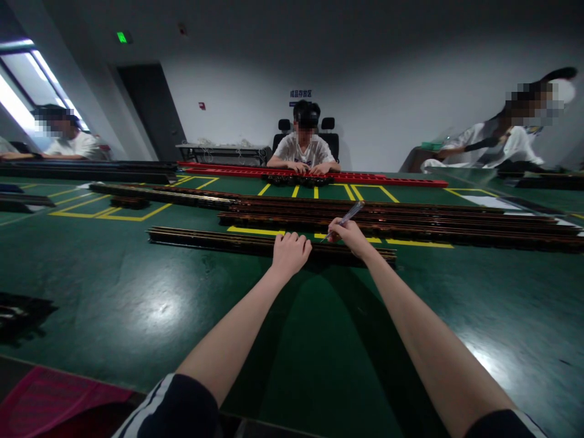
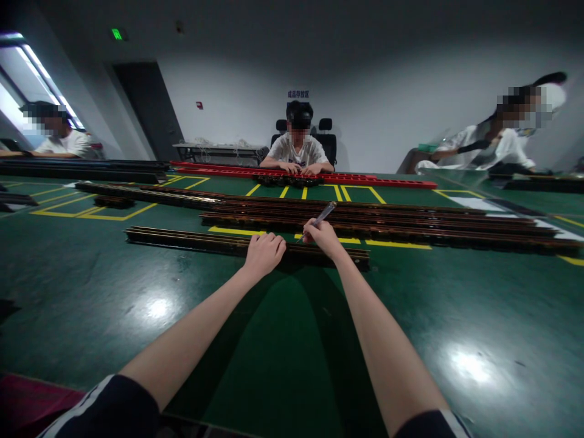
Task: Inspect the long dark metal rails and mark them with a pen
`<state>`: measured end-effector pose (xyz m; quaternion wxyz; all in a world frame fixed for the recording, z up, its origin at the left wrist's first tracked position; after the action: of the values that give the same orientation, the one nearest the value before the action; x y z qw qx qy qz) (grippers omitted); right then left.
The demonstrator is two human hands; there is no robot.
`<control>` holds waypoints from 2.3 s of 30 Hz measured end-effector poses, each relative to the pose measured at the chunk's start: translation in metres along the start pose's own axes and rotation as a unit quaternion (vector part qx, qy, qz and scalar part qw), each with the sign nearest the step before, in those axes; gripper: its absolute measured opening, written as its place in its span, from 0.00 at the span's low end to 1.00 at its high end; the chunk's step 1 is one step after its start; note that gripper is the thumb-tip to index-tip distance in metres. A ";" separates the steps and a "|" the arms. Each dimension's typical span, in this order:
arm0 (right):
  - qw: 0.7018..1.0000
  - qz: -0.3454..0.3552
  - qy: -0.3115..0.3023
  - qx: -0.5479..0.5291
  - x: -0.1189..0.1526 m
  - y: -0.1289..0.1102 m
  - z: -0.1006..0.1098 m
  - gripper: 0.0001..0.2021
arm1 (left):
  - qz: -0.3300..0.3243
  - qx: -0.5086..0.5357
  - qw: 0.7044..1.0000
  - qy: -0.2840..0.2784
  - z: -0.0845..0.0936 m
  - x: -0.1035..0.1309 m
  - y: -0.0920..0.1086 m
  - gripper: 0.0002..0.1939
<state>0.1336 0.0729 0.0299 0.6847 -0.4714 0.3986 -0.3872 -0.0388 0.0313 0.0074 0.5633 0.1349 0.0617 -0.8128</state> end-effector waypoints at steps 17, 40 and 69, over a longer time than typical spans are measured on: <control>1.000 0.004 0.000 0.001 0.000 0.000 0.002 0.08 | 0.031 0.015 0.999 0.003 0.000 -0.002 0.002 0.23; 0.995 0.026 -0.063 0.068 0.003 -0.010 -0.006 0.08 | 0.093 0.029 0.995 0.009 0.002 -0.004 -0.008 0.24; 0.999 -0.018 0.043 0.025 0.002 0.001 0.009 0.08 | 0.077 0.050 0.996 0.003 0.002 -0.002 -0.010 0.25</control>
<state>0.1427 0.0743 0.0307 0.6717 -0.4435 0.4096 -0.4293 -0.0473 0.0362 0.0097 0.6169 0.1698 0.0118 -0.7684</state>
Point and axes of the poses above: each hand's wrist, its own x-axis away from the middle knuckle, its own z-axis out of the back of the hand, y = z × x, the point moved 1 cm from there along -x, towards the middle knuckle, and after that the axes turned 15 degrees about -y, right-handed, at the moved point
